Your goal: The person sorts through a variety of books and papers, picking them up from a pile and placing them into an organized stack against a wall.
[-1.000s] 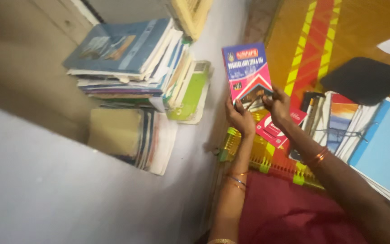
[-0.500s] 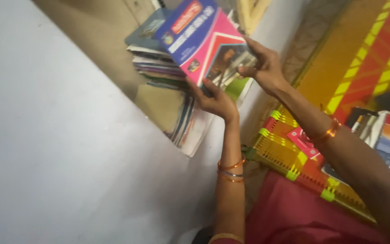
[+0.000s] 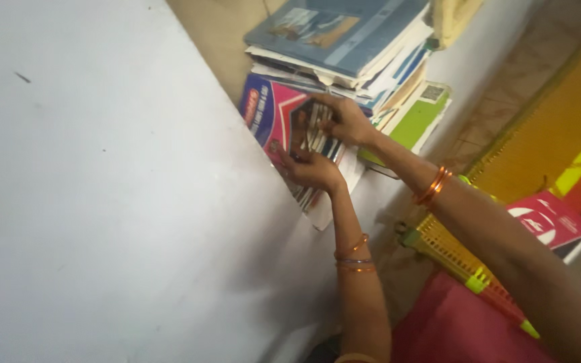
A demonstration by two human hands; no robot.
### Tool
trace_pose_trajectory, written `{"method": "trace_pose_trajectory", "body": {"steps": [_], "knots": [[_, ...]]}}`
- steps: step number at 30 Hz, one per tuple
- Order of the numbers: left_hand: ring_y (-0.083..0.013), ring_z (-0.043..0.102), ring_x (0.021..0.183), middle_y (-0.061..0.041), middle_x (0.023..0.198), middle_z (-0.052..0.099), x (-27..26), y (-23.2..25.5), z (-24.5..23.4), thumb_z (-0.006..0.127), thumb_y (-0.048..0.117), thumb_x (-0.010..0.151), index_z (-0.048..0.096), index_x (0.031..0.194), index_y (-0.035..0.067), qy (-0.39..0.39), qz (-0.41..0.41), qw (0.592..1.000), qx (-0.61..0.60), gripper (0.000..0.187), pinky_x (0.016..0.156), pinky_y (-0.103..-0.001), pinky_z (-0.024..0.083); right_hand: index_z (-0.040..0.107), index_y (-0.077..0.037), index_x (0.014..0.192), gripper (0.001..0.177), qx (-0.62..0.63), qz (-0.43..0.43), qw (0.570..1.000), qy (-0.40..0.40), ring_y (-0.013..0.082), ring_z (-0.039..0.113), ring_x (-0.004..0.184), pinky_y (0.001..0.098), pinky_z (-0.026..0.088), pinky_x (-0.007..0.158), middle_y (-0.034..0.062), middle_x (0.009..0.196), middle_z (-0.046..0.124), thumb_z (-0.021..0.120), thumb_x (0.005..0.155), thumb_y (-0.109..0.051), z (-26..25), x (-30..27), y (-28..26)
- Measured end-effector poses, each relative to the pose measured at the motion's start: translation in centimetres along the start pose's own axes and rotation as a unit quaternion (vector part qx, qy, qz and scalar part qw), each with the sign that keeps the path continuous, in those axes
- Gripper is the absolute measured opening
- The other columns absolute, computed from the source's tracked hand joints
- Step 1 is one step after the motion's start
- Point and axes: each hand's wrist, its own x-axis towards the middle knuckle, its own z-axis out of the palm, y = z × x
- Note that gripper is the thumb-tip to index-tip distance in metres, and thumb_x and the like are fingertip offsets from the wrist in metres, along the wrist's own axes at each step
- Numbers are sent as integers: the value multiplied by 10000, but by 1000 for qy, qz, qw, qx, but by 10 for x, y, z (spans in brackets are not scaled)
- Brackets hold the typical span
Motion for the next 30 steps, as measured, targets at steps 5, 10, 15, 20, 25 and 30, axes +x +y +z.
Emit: {"method": "trace_pose_trajectory", "body": {"steps": [5,10,15,20,25,30], "knots": [[-425,666,1178,-273,1282,670,7,-27,2,515,-106,878,639,1254,-72,-28,-25,999,7,397,1039,-480,506,444,-127,1605,787,-160,114,978,-70,389,651,1036,461,506,955,282,1149,664,728,872,-129,36,5,57],[-326,734,1091,-121,1189,773,18,-21,-6,529,-19,904,709,1128,61,-171,-175,967,65,298,935,-453,560,274,42,1566,869,-129,-68,986,-81,461,440,1360,496,367,1092,347,1478,444,761,874,-155,61,-4,112],[-407,570,1241,-175,1261,670,14,-5,-15,634,-33,751,783,1071,80,-129,88,986,67,371,1031,-529,456,403,12,1515,765,-137,-13,989,-54,450,494,1331,486,401,1095,292,1465,492,736,832,-82,46,-27,82],[-366,588,1272,-175,1339,648,-25,25,2,582,-33,850,695,1153,25,-129,165,967,-142,328,1080,-485,469,538,-13,1439,560,-22,-1,1000,18,332,631,1283,408,531,1060,203,1418,606,640,889,17,-13,-66,21],[-292,677,1179,-127,1287,690,-111,79,30,599,139,1036,647,1243,11,-216,56,921,-320,248,1042,-401,537,606,-10,1373,471,-33,36,987,152,243,640,1234,362,566,996,148,1380,631,659,906,32,-103,-116,-11],[-200,672,1111,-120,1235,699,-220,152,28,606,184,1055,647,1265,-7,-390,-137,786,-460,288,928,-325,549,640,-19,1353,366,-10,51,955,291,193,663,1192,335,573,1006,93,1316,656,700,994,8,-192,-192,-17]]}}
